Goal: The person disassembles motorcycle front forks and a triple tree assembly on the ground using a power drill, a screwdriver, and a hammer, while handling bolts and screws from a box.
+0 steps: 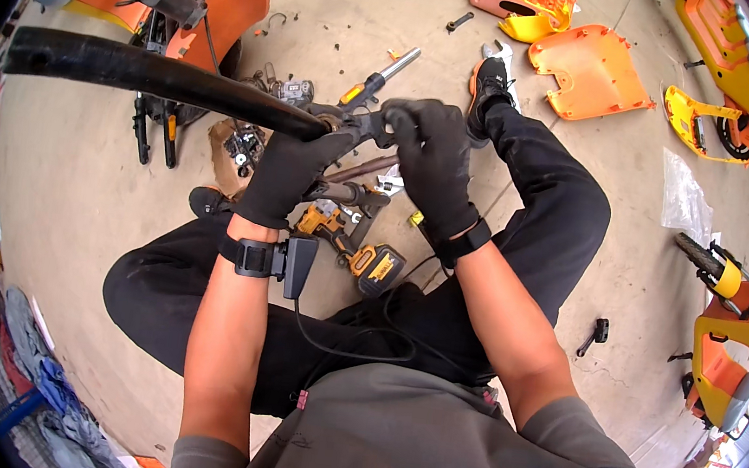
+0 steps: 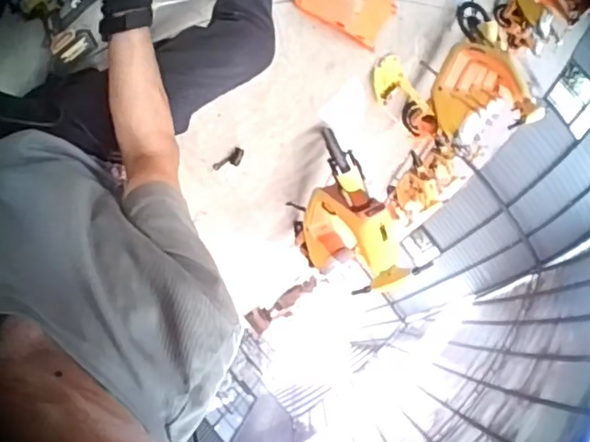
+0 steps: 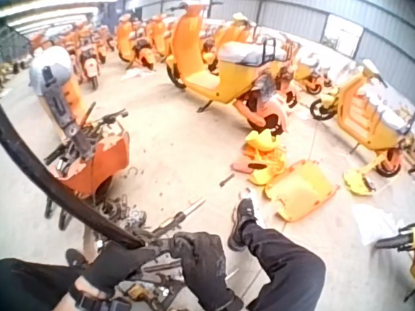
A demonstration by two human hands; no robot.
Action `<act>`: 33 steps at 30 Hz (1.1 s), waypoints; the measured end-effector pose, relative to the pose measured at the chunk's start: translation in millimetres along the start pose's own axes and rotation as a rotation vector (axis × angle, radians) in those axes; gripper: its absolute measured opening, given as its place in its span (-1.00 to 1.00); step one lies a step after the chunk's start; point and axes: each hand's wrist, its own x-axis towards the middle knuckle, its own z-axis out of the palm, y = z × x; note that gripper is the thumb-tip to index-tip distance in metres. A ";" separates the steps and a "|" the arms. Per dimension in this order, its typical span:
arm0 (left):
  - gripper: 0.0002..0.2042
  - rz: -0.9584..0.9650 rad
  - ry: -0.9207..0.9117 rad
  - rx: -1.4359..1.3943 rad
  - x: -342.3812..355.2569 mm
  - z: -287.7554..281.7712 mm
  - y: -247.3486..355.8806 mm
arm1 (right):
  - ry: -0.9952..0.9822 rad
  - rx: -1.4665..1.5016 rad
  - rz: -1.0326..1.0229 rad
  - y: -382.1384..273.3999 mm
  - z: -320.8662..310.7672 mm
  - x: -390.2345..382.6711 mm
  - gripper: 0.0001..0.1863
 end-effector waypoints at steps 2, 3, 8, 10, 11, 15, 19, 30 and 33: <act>-0.81 -0.027 0.020 0.019 -3.1 -8.6 -4.5 | 0.041 0.469 0.508 -2.0 -1.1 8.0 -0.78; -0.80 -0.032 0.022 0.018 -3.0 -9.7 -4.3 | 0.041 0.606 0.610 11.6 -5.2 13.2 -0.76; -0.83 -0.040 0.084 0.055 -1.4 -17.4 -17.2 | -0.096 1.117 0.882 92.4 8.3 5.1 -0.78; -0.83 -0.006 0.043 0.093 -7.7 -23.1 -16.9 | -0.118 1.116 0.945 101.2 19.4 2.1 -0.78; -0.81 -0.043 0.057 0.032 -10.5 -22.2 -12.8 | -0.103 1.084 0.963 105.0 28.2 1.7 -0.78; -0.74 0.198 -0.030 0.593 -16.0 -38.2 -29.0 | -0.187 0.943 1.044 153.6 66.1 -3.7 -0.79; -0.75 -0.121 0.109 0.090 -11.8 -29.3 -19.1 | -0.236 0.611 1.130 215.6 114.2 -25.1 -0.77; -0.64 -0.381 0.271 0.002 1.8 -27.9 -7.5 | -0.326 -0.181 0.846 275.5 194.0 -23.3 -0.59; -0.62 -0.407 0.261 -0.005 1.3 -28.1 -12.3 | -0.499 0.523 1.406 278.3 220.9 -6.5 -0.53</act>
